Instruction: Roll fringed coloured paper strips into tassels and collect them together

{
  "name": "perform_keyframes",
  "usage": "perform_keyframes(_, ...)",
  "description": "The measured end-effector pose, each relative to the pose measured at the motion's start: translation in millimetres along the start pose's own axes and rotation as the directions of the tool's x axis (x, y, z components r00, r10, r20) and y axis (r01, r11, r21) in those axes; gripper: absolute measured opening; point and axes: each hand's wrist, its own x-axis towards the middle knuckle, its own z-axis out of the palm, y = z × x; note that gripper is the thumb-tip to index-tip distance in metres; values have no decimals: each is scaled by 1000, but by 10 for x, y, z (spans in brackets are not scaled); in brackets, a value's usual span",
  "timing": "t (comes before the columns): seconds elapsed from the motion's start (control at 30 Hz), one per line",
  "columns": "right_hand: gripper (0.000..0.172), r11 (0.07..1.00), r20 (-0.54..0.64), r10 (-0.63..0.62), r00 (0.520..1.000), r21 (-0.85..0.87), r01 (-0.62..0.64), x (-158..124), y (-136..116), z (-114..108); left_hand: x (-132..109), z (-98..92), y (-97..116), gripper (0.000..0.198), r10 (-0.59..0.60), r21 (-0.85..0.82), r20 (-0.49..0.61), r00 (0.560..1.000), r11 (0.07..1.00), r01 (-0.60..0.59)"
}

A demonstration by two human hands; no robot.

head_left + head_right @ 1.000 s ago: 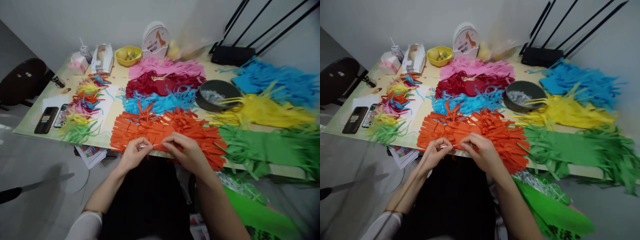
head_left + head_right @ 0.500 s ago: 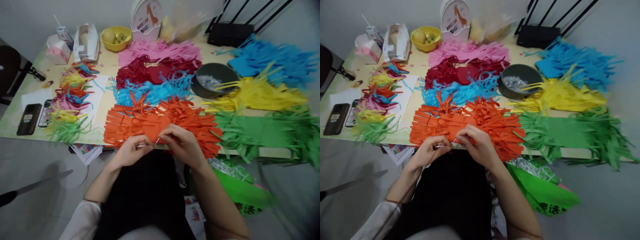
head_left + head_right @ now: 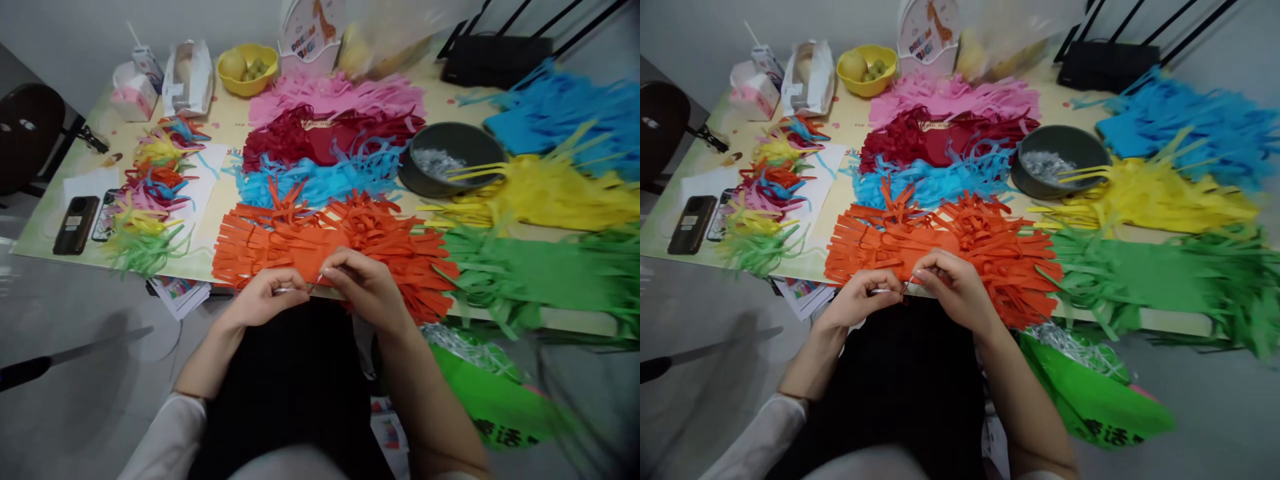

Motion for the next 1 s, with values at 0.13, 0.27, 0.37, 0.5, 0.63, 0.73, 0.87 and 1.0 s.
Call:
perform_keyframes(0.13,31,982,44,108,993,150,-113,39,-13,0,32,-19,-4,25,21,-1,53,998,1000,-21)
perform_keyframes(0.27,34,990,91,90,992,104,-99,88,-51,-8,32,-37,-31,26,54,-44,112,992,998,-49)
perform_keyframes(0.37,33,995,91,90,992,25,-92,95,-31,43,34,-22,-86,29,98,-115,6,995,989,-97)
perform_keyframes(0.5,31,992,152,123,981,5,-125,26,11,169,55,93,-221,34,138,-232,-276,951,951,-205)
perform_keyframes(0.63,27,986,142,169,975,-12,-169,-78,6,190,28,245,-371,40,91,-483,-262,961,849,-213)
perform_keyframes(0.73,15,989,14,150,989,4,-150,-140,21,190,-39,298,-401,39,154,-383,-317,936,882,-275)
perform_keyframes(0.87,3,999,-80,37,996,35,-34,-225,35,333,-156,333,-371,45,141,-194,-327,934,958,-212)
perform_keyframes(1.0,7,963,-181,140,974,254,-91,-281,-50,518,-268,326,-376,48,80,-109,-349,934,986,-125)
